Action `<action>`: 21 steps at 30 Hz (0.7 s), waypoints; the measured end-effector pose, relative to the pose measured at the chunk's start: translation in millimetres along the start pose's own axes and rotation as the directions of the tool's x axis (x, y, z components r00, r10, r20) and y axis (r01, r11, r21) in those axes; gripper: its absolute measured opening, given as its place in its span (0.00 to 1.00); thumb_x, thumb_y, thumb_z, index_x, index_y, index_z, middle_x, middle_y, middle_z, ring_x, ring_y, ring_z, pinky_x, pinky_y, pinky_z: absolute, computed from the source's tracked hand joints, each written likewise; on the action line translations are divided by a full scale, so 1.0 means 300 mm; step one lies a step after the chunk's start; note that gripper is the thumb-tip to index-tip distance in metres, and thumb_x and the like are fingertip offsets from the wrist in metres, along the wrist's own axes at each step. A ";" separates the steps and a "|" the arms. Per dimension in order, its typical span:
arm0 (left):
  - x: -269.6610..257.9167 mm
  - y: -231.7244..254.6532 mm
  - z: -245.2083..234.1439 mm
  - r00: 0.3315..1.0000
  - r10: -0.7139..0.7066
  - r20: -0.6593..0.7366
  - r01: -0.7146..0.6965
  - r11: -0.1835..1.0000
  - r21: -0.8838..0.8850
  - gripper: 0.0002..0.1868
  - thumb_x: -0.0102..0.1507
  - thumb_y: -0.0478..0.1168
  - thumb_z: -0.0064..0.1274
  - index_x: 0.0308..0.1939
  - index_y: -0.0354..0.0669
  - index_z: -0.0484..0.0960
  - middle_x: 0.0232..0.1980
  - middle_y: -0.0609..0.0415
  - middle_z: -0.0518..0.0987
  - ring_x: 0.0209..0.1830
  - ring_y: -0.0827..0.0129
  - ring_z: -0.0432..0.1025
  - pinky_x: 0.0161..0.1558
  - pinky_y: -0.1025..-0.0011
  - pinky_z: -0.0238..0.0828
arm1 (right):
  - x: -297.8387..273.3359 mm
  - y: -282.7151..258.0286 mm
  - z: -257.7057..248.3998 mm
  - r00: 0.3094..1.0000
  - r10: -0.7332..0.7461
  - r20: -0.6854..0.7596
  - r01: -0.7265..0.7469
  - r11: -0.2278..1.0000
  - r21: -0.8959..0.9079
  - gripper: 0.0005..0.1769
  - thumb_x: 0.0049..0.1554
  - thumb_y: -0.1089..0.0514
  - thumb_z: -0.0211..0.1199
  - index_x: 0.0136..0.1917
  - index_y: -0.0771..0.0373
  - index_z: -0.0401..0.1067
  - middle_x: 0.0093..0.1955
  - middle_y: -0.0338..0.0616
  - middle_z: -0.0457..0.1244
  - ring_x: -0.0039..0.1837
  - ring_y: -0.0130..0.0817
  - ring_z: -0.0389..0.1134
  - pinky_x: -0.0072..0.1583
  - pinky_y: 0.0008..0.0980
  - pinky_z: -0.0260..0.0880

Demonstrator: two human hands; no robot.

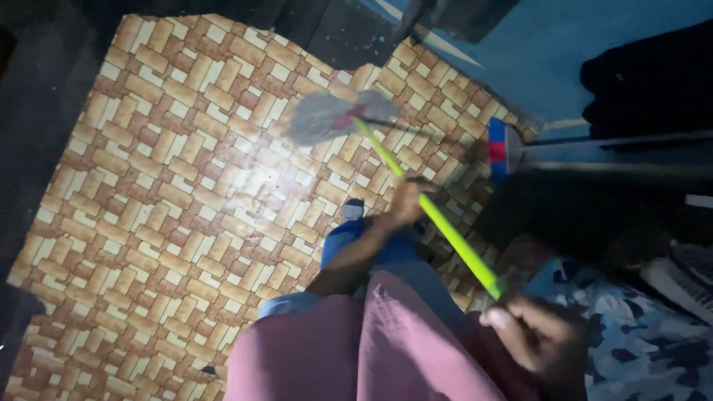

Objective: The person mops a tiled floor using a string mop with a yellow handle. They move the mop back and forth across the floor, covering different areas of the room while stepping around furniture and a doorway.

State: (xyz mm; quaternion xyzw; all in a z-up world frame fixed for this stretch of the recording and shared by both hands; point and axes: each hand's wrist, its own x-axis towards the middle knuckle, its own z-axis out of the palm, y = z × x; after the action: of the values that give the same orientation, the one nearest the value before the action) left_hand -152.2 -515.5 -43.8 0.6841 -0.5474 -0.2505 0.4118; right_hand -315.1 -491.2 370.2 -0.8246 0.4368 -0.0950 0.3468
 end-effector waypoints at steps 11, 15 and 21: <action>0.255 0.330 0.365 0.720 0.091 0.688 -0.035 0.995 -0.096 0.04 0.58 0.44 0.58 0.30 0.53 0.84 0.33 0.58 0.82 0.35 0.69 0.79 0.43 0.68 0.76 | 0.066 0.192 -0.210 0.921 -0.326 0.212 0.319 0.945 0.069 0.05 0.52 0.53 0.68 0.42 0.51 0.83 0.42 0.28 0.76 0.46 0.22 0.78 0.54 0.25 0.76; 0.200 0.217 0.273 0.885 0.274 0.376 -0.288 0.957 -0.017 0.17 0.55 0.49 0.64 0.45 0.51 0.84 0.39 0.55 0.83 0.42 0.61 0.79 0.45 0.61 0.79 | 0.050 0.267 -0.302 0.944 -0.247 0.219 0.224 0.966 0.126 0.07 0.54 0.51 0.65 0.40 0.48 0.83 0.40 0.32 0.72 0.42 0.27 0.74 0.49 0.26 0.71; 0.346 0.302 0.059 0.843 -0.248 0.477 0.174 0.965 0.194 0.05 0.63 0.40 0.59 0.37 0.43 0.85 0.41 0.50 0.84 0.53 0.60 0.77 0.56 0.67 0.77 | 0.048 0.592 -0.197 0.997 -0.042 -0.066 0.048 0.995 0.085 0.04 0.55 0.53 0.68 0.42 0.52 0.81 0.28 0.27 0.64 0.29 0.15 0.57 0.36 0.16 0.56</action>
State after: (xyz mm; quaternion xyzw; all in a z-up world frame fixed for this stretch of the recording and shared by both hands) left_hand -186.7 -625.5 34.0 0.6803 -0.5726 -0.4221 0.1765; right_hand -450.0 -598.7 295.6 -0.8150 0.4243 -0.1480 0.3659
